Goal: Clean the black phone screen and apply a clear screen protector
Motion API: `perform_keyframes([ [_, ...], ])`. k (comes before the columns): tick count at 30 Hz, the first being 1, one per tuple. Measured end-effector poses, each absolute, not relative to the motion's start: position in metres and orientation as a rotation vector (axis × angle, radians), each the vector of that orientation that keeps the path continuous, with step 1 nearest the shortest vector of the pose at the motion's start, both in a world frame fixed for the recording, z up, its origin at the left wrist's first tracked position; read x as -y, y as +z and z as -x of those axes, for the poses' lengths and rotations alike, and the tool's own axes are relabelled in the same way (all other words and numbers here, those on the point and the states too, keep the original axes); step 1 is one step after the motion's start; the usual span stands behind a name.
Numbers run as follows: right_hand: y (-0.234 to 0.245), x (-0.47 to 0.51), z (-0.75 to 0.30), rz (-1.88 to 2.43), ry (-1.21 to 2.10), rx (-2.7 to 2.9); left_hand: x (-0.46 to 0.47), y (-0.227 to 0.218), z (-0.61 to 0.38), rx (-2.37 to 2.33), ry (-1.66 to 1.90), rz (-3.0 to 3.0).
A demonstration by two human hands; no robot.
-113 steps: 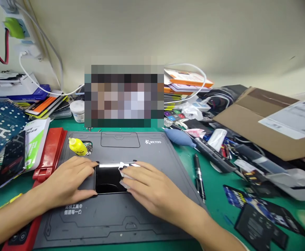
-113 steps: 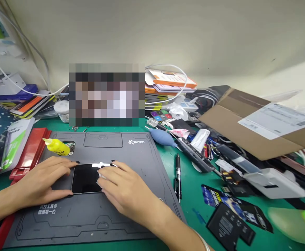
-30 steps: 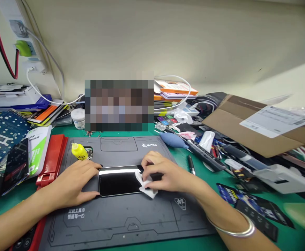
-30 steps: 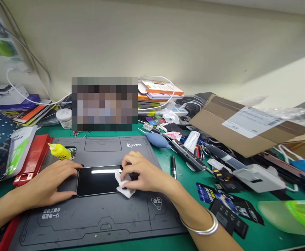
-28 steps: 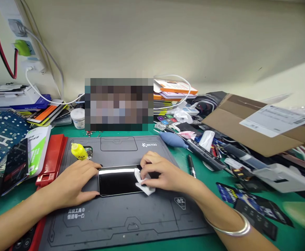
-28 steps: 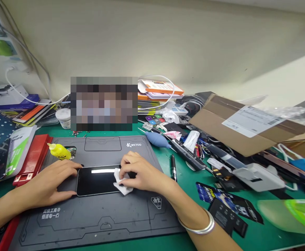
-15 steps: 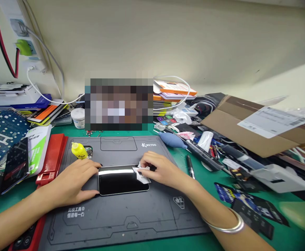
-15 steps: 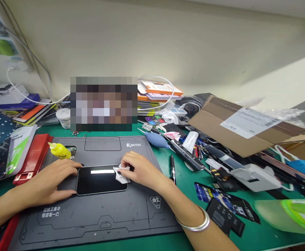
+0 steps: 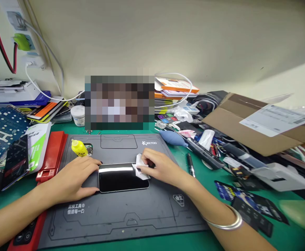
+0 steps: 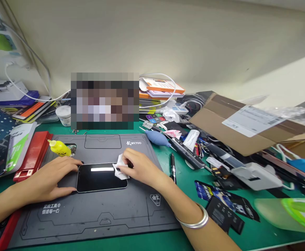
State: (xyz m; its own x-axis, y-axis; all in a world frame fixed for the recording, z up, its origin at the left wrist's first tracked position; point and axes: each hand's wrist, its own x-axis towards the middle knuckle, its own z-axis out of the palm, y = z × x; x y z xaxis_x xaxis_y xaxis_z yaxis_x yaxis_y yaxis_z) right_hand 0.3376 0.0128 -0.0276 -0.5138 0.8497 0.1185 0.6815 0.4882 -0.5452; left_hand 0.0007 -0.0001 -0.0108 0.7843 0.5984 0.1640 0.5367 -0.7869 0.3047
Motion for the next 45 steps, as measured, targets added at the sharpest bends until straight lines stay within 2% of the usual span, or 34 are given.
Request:
perform_keyframes([
  [15,-0.031,-0.013,-0.34,1.216,0.565,2.346,0.001,-0.012,-0.001,-0.859,0.364,-2.715],
  [19,-0.025,-0.009,-0.345,1.079,0.425,2.324,0.001,-0.012,-0.001,-0.863,0.344,-2.73],
  [25,-0.011,0.016,-0.336,0.942,0.2,2.589,0.002,-0.012,-0.002,-0.864,0.336,-2.733],
  [31,-0.015,0.036,-0.309,0.792,0.372,2.706,0.001,-0.013,-0.002,-0.851,0.35,-2.724],
  [37,-0.021,0.038,-0.304,1.051,0.188,2.736,0.001,-0.012,-0.002,-0.873,0.327,-2.708],
  [42,-0.022,0.044,-0.296,0.895,0.237,2.87,0.001,-0.01,-0.002,-0.877,0.336,-2.708],
  [45,-0.022,0.044,-0.295,0.959,0.201,2.885,0.001,-0.01,-0.001,-0.873,0.35,-2.728],
])
